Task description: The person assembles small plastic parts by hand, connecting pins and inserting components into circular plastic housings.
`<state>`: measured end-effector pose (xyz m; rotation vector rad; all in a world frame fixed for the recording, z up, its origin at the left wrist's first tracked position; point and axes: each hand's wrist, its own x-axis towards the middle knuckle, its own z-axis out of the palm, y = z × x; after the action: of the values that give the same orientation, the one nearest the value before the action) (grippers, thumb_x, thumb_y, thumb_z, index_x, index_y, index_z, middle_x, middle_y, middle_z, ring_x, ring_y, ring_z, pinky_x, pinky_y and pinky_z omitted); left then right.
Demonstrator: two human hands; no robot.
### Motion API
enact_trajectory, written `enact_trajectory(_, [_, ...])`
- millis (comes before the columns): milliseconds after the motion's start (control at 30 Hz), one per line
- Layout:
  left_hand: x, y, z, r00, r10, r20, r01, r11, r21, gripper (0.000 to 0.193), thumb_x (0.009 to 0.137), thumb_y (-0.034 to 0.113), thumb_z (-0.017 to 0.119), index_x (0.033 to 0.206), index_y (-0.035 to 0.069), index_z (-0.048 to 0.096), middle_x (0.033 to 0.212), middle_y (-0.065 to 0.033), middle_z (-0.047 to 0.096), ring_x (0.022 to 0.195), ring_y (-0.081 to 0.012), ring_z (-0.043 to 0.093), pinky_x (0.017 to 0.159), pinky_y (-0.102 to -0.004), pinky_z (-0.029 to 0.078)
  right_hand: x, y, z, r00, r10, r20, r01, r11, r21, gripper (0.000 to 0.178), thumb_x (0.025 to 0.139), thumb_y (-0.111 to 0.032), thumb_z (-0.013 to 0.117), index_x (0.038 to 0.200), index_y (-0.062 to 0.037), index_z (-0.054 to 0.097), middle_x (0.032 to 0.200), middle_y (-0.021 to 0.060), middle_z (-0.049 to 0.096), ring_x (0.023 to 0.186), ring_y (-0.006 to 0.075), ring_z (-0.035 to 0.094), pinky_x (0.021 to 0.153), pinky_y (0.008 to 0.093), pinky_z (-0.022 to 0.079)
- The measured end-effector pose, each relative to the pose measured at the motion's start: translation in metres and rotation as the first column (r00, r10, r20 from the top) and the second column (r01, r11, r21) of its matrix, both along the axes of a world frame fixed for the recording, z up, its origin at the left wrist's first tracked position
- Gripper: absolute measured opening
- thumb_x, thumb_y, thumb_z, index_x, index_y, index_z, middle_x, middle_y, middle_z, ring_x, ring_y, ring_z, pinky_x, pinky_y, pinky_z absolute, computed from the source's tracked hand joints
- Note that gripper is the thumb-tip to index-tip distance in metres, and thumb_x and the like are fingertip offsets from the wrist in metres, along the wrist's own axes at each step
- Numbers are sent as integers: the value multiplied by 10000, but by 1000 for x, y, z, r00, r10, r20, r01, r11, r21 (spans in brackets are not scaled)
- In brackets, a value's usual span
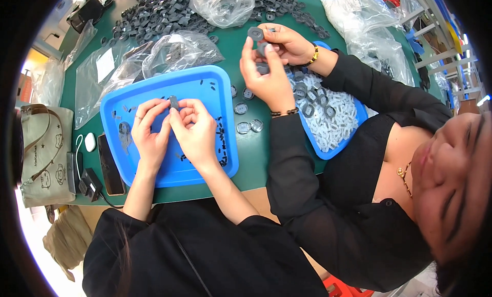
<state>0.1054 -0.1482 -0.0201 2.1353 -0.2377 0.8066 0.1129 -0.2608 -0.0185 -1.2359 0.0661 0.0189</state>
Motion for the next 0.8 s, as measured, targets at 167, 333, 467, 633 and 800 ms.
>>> enact_trajectory(167, [1, 2, 8, 994, -34, -101, 29, 998, -50, 245, 736, -14, 736, 963, 29, 655, 1024, -107, 617, 909, -231, 619, 791, -321, 517, -1, 0, -2, 1000, 10, -4, -10, 1000, 1, 157, 872, -40, 673, 986, 34, 595, 732, 12, 624, 626, 16, 556, 507, 174, 447])
enact_trajectory(333, [0, 6, 8, 985, -93, -143, 89, 995, -37, 254, 742, -19, 722, 976, 28, 634, 1028, -115, 594, 924, -245, 610, 786, -326, 516, -2, 0, -1, 1000, 17, 5, -17, 1000, 15, 134, 879, -45, 664, 961, 33, 592, 742, 17, 622, 636, 17, 555, 513, 176, 451])
enact_trajectory(467, [0, 6, 9, 979, -99, -180, 101, 995, 4, 273, 759, -43, 690, 1006, 26, 596, 1038, -130, 570, 935, -282, 597, 801, -348, 507, -3, 1, 0, 1000, -9, 6, 9, 999, -52, 127, 883, -52, 664, 943, 33, 591, 746, 22, 625, 631, 22, 555, 514, 180, 455])
enact_trajectory(633, [-1, 5, 9, 976, -96, -194, 109, 992, 57, 258, 786, -64, 646, 1019, 18, 573, 1056, -149, 547, 965, -318, 575, 817, -377, 492, -2, 3, 0, 1000, -16, 18, 17, 996, -93, 124, 883, -51, 664, 937, 34, 591, 745, 30, 635, 622, 28, 559, 512, 186, 457])
enact_trajectory(800, [-1, 4, 7, 975, -97, -201, 112, 992, 65, 241, 798, -75, 619, 1015, 16, 566, 1060, -154, 537, 974, -319, 569, 817, -376, 490, -1, 4, -4, 999, -38, 29, 41, 989, -140, 137, 873, -47, 674, 942, 36, 591, 729, 33, 640, 612, 30, 561, 510, 190, 459])
